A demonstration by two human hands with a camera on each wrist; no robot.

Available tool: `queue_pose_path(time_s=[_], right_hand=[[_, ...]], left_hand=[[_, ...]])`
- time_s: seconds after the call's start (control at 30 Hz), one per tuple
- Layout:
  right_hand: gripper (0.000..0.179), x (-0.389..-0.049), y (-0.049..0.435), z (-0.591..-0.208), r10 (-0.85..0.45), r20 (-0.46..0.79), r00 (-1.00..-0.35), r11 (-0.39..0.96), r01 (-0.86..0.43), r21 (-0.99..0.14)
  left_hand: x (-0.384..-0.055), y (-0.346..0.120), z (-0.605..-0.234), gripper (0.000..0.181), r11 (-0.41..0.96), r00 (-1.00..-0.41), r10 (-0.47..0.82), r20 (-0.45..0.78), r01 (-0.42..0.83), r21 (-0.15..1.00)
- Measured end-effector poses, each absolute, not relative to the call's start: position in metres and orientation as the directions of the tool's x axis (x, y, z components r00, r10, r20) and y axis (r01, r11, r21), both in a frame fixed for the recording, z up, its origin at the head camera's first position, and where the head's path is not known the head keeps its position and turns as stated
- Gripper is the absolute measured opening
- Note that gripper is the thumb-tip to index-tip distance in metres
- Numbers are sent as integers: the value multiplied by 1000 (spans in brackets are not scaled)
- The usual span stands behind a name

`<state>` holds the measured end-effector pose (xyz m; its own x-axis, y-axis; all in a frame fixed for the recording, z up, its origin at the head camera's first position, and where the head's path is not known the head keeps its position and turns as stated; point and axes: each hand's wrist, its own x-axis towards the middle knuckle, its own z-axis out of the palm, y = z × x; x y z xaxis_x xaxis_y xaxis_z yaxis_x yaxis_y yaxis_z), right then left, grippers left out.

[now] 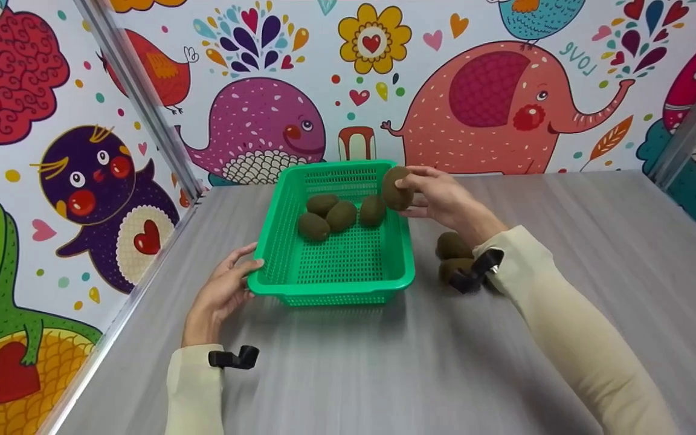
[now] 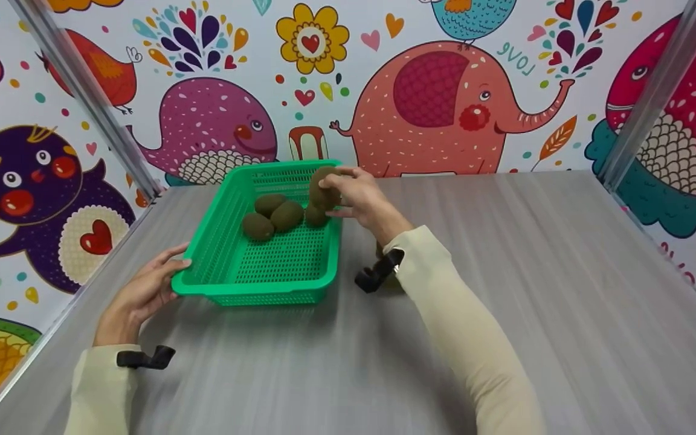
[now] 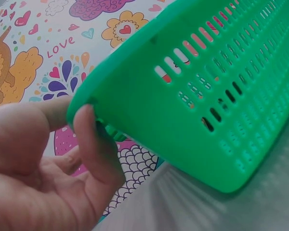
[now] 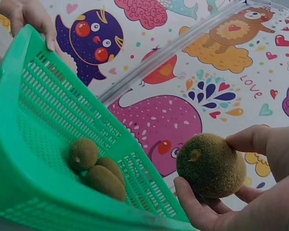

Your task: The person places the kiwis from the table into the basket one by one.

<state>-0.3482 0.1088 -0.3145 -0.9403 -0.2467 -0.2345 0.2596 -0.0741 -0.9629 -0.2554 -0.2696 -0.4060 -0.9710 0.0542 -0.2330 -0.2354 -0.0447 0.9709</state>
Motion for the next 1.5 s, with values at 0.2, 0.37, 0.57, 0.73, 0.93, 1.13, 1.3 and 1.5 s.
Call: queue_pose_path(time_s=[0.2,0.37,0.57,0.73,0.93,1.13,1.3,1.5], right_hand=[[60,-350,93,-311,-275,-227,-934,-46,249,-967],[60,-354,81,-311,-296,-224,-928,-22,241,-970],[57,-358,67,-314,-328,-236,-915,-13,255,-967],[56,-360,55,-316,-356,-262,-897,1,280,-960],[51,-364,37,-318,-368,-277,-888,42,282,-958],[49,-365,18,-323,-418,-297,-858,67,298,-952],[46,-370,8,-331,-445,-317,-838,105,302,-947],[43,-377,-1,-342,-471,-347,-811,138,321,-937]], left_hand=[[-255,-269,-405,59,-64,-970,49,-239,-242,968],[-254,-269,-405,59,-64,-970,44,-241,-243,968],[-253,-270,-405,59,-58,-969,39,-242,-244,968],[-254,-270,-405,57,-52,-970,32,-241,-243,969],[-253,-270,-405,57,-39,-971,34,-239,-240,970],[-253,-271,-405,58,-47,-969,36,-244,-246,968],[-255,-270,-404,59,-59,-969,50,-240,-243,968],[-256,-269,-405,58,-59,-968,46,-248,-251,966]])
